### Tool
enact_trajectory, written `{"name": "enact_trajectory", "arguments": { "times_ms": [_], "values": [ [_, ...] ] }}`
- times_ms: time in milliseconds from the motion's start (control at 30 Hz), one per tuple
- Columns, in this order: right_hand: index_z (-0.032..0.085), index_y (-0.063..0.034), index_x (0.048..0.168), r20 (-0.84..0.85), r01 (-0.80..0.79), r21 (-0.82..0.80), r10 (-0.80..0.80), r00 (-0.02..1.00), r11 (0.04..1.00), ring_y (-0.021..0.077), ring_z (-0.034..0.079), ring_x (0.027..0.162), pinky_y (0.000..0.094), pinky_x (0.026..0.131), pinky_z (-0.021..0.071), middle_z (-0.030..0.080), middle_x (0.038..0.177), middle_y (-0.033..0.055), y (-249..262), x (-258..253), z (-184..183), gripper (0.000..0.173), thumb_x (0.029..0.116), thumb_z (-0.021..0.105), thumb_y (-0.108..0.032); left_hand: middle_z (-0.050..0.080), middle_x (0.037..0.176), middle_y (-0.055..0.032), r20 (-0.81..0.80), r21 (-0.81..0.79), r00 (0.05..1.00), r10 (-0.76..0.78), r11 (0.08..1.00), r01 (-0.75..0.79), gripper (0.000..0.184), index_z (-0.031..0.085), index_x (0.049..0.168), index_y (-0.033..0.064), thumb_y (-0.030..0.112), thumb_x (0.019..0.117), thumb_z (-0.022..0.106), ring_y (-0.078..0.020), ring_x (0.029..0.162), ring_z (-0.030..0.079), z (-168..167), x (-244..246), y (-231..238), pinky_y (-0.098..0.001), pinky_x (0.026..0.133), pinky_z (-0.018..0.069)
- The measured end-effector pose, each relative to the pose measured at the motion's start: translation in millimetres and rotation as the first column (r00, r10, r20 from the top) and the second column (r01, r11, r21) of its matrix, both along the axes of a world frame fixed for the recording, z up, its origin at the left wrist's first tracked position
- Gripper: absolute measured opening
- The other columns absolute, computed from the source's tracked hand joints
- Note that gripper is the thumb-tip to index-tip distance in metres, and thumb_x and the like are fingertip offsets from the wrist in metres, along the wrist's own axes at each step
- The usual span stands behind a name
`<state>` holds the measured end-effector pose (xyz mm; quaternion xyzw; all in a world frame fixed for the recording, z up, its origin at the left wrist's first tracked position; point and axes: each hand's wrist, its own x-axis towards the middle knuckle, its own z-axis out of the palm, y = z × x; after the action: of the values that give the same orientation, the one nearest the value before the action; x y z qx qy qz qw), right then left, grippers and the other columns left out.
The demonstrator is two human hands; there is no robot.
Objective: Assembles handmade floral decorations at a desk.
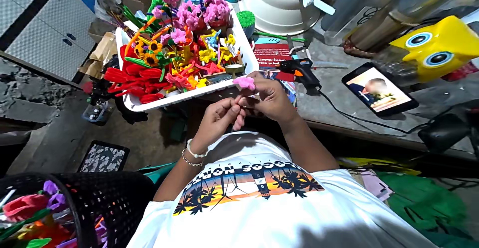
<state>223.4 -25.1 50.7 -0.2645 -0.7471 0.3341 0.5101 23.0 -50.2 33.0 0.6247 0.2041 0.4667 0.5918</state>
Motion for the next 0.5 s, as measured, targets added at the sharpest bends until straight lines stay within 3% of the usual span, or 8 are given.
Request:
{"name": "enact_trajectory", "arguments": {
  "times_ms": [67,133,267,367,500],
  "values": [
    [0.078,-0.008,0.091,0.107,0.182,0.088,-0.191,0.976,0.979,0.0186,0.061,0.106,0.0444,0.098,0.0418,0.073,0.097,0.0029,-1,-5,1,0.01,0.089,0.076,-0.017,0.07,0.086,-0.0051,-0.181,0.285,0.943,0.278,0.933,-0.22,0.016,0.063,0.106,-0.0043,0.008,0.106,0.053,-0.0091,0.071,0.07,0,0,1,-0.0257,0.067,0.0629],
    [0.079,-0.0082,0.09,0.12,0.261,0.113,-0.274,0.954,0.959,0.0204,0.062,0.105,0.0483,0.098,0.0412,0.073,0.094,0.0035,-3,-11,2,0.009,0.088,0.077,-0.017,0.072,0.091,-0.0071,-0.176,0.347,0.917,0.357,0.894,-0.282,0.016,0.063,0.111,-0.006,0.006,0.1046,0.055,-0.0115,0.075,0.072,-3,2,0,-0.0287,0.069,0.0645],
    [0.079,-0.0074,0.087,0.084,0.31,0.158,-0.325,0.942,0.938,0.0212,0.063,0.104,0.0502,0.098,0.0377,0.074,0.089,0.004,-5,-16,8,0.012,0.0886,0.076,-0.019,0.074,0.096,-0.0029,-0.128,0.339,0.922,0.367,0.89,-0.307,0.016,0.066,0.114,-0.0032,0.006,0.1039,0.057,-0.0096,0.08,0.073,-4,1,2,-0.0289,0.073,0.0644],
    [0.079,-0.0068,0.086,0.055,0.294,0.157,-0.305,0.951,0.943,0.0212,0.064,0.104,0.0515,0.098,0.0373,0.075,0.09,0.0049,-7,-19,9,0.01,0.0873,0.077,-0.017,0.072,0.091,0.0041,-0.106,0.317,0.921,0.375,0.891,-0.327,0.013,0.067,0.11,0.0036,0.01,0.1051,0.056,-0.0047,0.074,0.07,-5,-2,1,-0.0243,0.068,0.0623],
    [0.08,-0.0039,0.091,0.012,0.158,0.069,-0.16,0.987,0.985,0.0189,0.065,0.104,0.0459,0.099,0.0424,0.076,0.096,0.0074,-4,-16,12,0.009,0.0842,0.081,-0.01,0.071,0.086,0.0106,-0.014,0.104,0.982,0.19,0.977,-0.188,0.012,0.07,0.105,0.0183,0.021,0.1051,0.058,0.0014,0.068,0.065,4,-5,-4,-0.015,0.061,0.0553]
  ]
}}
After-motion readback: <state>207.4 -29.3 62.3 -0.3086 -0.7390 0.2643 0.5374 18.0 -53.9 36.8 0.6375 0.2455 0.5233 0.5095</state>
